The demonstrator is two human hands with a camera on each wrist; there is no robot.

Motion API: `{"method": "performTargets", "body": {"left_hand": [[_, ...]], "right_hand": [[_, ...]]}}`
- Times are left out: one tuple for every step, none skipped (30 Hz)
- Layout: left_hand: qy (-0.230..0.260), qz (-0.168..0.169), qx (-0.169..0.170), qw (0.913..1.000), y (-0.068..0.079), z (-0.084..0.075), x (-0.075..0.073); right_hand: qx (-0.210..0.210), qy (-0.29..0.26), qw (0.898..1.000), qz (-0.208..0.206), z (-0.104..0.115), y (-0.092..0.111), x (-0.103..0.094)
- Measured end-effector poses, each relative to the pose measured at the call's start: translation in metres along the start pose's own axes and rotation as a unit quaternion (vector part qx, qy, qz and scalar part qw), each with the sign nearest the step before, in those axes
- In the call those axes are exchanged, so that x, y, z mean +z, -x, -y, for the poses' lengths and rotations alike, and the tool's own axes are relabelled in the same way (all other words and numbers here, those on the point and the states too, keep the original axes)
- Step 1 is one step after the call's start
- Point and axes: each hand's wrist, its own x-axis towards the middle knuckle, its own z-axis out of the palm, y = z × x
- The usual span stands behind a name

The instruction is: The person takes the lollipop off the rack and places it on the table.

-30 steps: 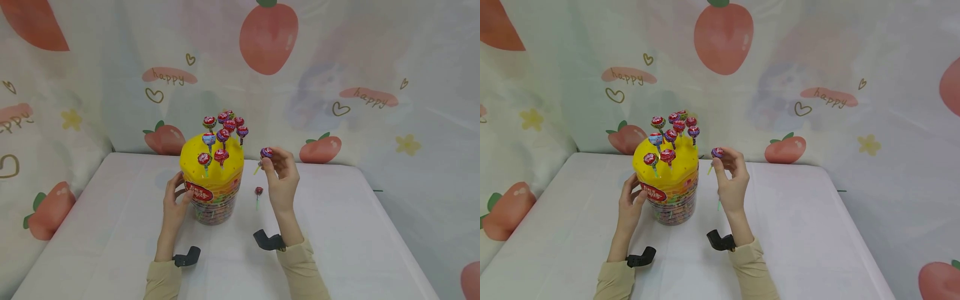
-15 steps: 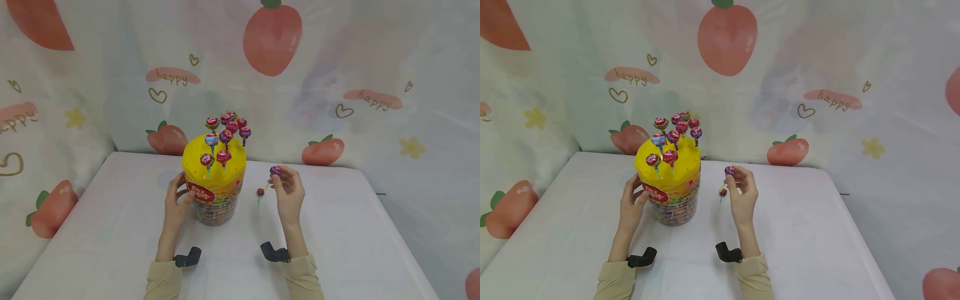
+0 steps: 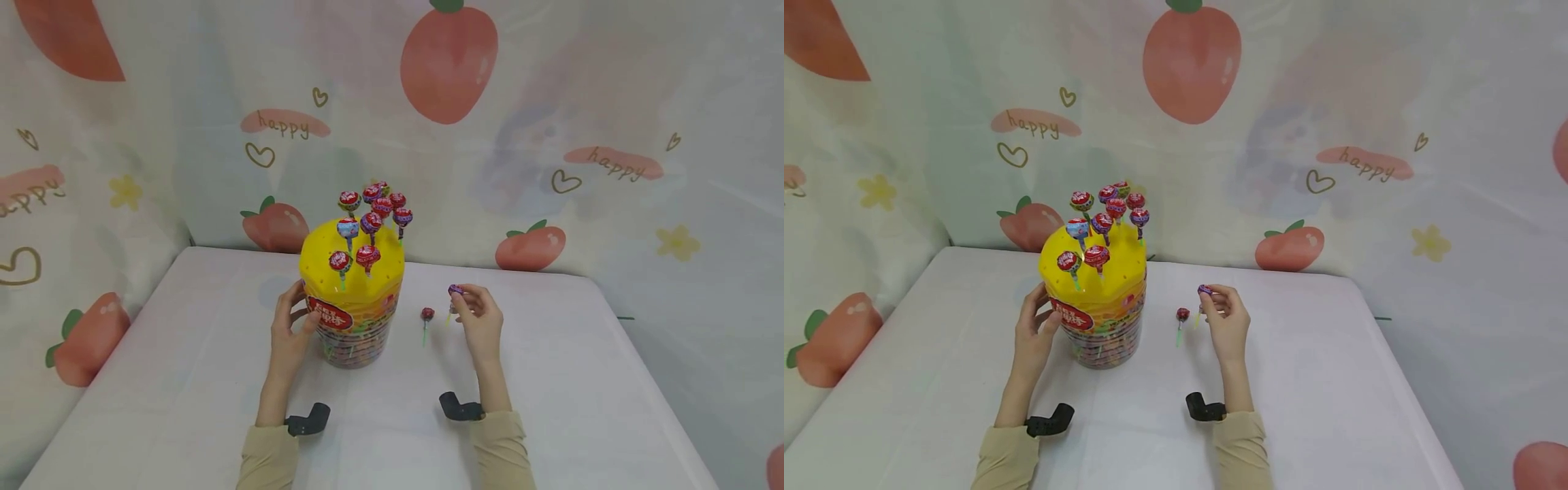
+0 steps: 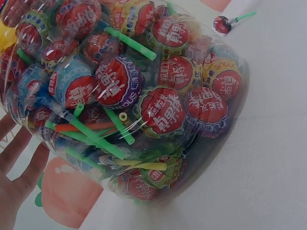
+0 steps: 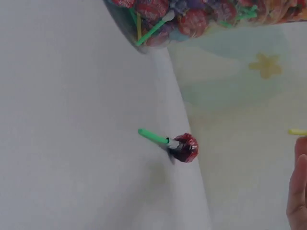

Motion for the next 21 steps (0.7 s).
{"method": "performTargets", "body": {"left_hand": [[0.0, 0.0, 0.001, 1.0, 0.0, 0.0, 0.0], [0.0, 0.001, 0.003, 1.0, 0.0, 0.0, 0.0], [0.0, 0.001, 0.004, 1.0, 0.0, 0.0, 0.0], [0.001, 0.0, 0.004, 1.0, 0.0, 0.001, 0.0], [0.002, 0.0, 0.004, 1.0, 0.0, 0.001, 0.0], [0.002, 0.0, 0.003, 1.0, 0.0, 0.001, 0.0], [0.003, 0.0, 0.002, 1.0, 0.0, 0.001, 0.0], [0.004, 0.0, 0.0, 1.0, 0.0, 0.001, 0.001], [0.004, 0.001, -0.003, 1.0, 0.0, 0.001, 0.001], [0.003, 0.001, -0.005, 1.0, 0.0, 0.001, 0.001], [0.001, 0.002, -0.007, 1.0, 0.0, 0.001, 0.002], [0.0, 0.002, -0.008, 1.0, 0.0, 0.001, 0.002], [-0.002, 0.002, -0.01, 0.9999, 0.001, 0.001, 0.002], [-0.003, 0.002, -0.01, 0.9999, 0.001, 0.001, 0.002], [-0.004, 0.001, -0.01, 0.9999, 0.001, 0.001, 0.003], [-0.003, -0.001, -0.009, 1.0, 0.001, 0.0, 0.002], [-0.003, -0.002, -0.007, 1.0, 0.001, 0.0, 0.002], [-0.002, -0.003, -0.006, 1.0, 0.001, 0.0, 0.002], [-0.002, -0.004, -0.004, 1.0, 0.001, 0.0, 0.002], [-0.002, -0.004, -0.002, 1.0, 0.001, 0.0, 0.002], [-0.002, -0.004, -0.001, 1.0, 0.0, 0.0, 0.002]], "right_hand": [[0.016, 0.011, 1.0, 0.0, -0.007, -0.002, -0.001], [0.032, 0.02, 0.999, 0.002, -0.014, -0.003, -0.002], [0.047, 0.033, 0.998, 0.006, -0.02, -0.005, -0.003], [0.059, 0.048, 0.997, 0.011, -0.026, -0.006, -0.004], [0.073, 0.064, 0.995, 0.016, -0.032, -0.007, -0.004], [0.084, 0.08, 0.993, 0.021, -0.036, -0.008, -0.004], [0.093, 0.094, 0.991, 0.024, -0.039, -0.009, -0.004], [0.1, 0.105, 0.989, 0.025, -0.042, -0.01, -0.004], [0.107, 0.115, 0.987, 0.024, -0.045, -0.011, -0.004], [0.114, 0.122, 0.986, 0.023, -0.048, -0.011, -0.004], [0.12, 0.131, 0.984, 0.022, -0.05, -0.012, -0.004], [0.127, 0.135, 0.982, 0.021, -0.052, -0.012, -0.004], [0.134, 0.14, 0.981, 0.023, -0.054, -0.013, -0.004], [0.142, 0.142, 0.979, 0.026, -0.056, -0.013, -0.004], [0.148, 0.147, 0.978, 0.03, -0.058, -0.013, -0.004], [0.155, 0.153, 0.975, 0.035, -0.06, -0.014, -0.003], [0.16, 0.161, 0.973, 0.041, -0.061, -0.014, -0.003], [0.164, 0.164, 0.972, 0.045, -0.063, -0.014, -0.002], [0.169, 0.173, 0.969, 0.05, -0.065, -0.014, -0.002], [0.173, 0.181, 0.967, 0.054, -0.067, -0.015, -0.002], [0.176, 0.19, 0.964, 0.058, -0.068, -0.015, -0.001]]}}
